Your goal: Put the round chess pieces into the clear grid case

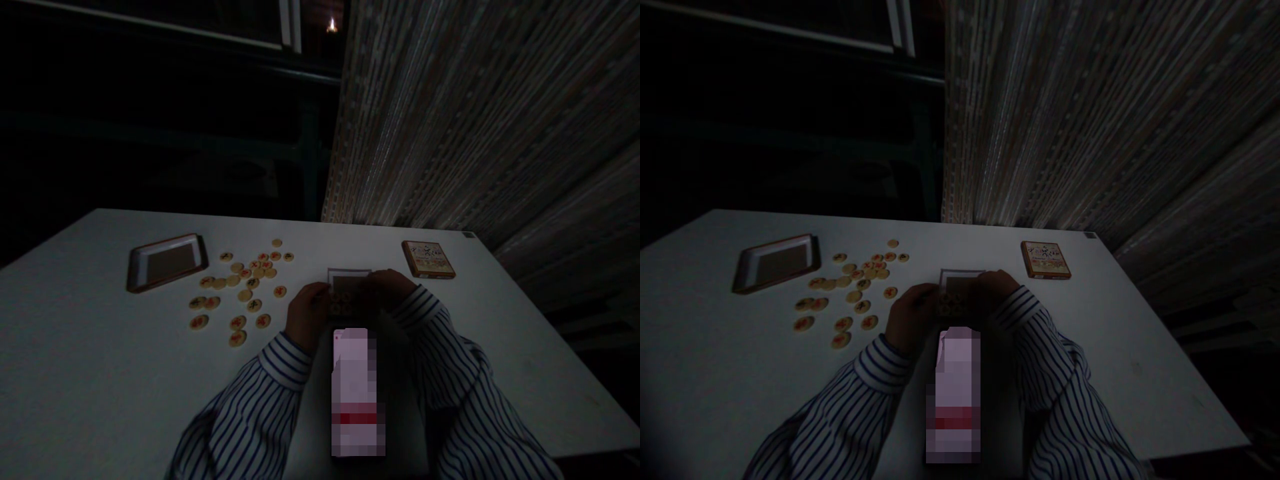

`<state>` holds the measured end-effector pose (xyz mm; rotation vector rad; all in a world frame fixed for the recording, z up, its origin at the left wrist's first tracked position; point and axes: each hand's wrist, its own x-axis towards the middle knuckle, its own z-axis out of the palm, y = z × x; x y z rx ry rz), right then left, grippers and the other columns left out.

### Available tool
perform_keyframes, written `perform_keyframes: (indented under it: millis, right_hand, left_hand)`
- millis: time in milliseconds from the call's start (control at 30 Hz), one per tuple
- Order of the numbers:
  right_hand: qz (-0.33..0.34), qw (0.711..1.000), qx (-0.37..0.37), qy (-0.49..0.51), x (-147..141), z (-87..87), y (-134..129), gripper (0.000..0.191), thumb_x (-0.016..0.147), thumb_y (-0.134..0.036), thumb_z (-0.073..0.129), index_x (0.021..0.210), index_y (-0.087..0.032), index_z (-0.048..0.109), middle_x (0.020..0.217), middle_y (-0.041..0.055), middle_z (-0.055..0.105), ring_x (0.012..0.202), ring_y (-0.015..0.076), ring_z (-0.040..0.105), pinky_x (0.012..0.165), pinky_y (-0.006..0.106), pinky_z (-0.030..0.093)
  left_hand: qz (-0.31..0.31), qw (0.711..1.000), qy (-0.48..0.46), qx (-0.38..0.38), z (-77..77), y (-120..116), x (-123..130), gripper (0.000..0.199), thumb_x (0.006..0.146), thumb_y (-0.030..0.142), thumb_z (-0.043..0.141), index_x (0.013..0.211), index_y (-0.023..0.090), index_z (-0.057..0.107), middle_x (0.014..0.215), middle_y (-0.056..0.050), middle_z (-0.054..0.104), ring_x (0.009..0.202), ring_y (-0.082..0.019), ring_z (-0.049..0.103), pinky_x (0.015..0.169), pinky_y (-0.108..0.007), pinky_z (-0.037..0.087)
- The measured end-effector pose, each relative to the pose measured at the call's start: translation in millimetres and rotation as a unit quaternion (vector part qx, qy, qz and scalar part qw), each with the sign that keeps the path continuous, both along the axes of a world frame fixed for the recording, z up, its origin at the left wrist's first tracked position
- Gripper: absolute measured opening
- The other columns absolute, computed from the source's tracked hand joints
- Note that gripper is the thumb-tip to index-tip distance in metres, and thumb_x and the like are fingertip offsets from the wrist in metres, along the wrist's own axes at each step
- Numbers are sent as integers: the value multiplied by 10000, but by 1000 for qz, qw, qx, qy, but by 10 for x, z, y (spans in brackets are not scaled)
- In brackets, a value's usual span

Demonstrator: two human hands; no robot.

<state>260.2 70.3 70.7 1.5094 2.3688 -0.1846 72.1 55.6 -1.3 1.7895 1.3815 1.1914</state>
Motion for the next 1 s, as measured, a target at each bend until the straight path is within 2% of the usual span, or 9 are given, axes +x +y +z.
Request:
perform_keyframes:
  millis: [233,400,867,1000]
  right_hand:
    - [-36,997,62,16,83,48,-47,277,787,-256,388,941,-224,616,940,59,647,854,191,591,686,273,415]
    - [-60,996,61,-4,63,82,-66,291,798,-268,361,909,-202,622,893,80,651,814,206,599,649,280,410]
    - [-56,995,87,0,62,89,-79,290,803,-272,348,896,-190,610,866,84,655,784,205,603,622,281,400]
    - [-60,995,75,-2,49,103,-79,276,794,-265,372,914,-192,609,875,80,653,787,199,601,618,269,394]
  left_hand:
    - [2,1000,14,-2,18,-5,-7,198,728,217,507,883,160,617,896,-58,636,815,-160,596,728,-306,498]
    - [-4,1000,8,3,-5,4,-12,197,738,224,495,885,174,616,908,-54,634,821,-162,596,721,-311,502]
    - [-8,1000,-18,-1,-15,-2,-8,188,731,245,510,875,180,611,898,-53,632,812,-161,597,724,-321,503]
    - [-13,999,-30,-1,-15,-4,-10,190,724,251,520,873,176,611,899,-56,631,808,-161,598,719,-318,504]
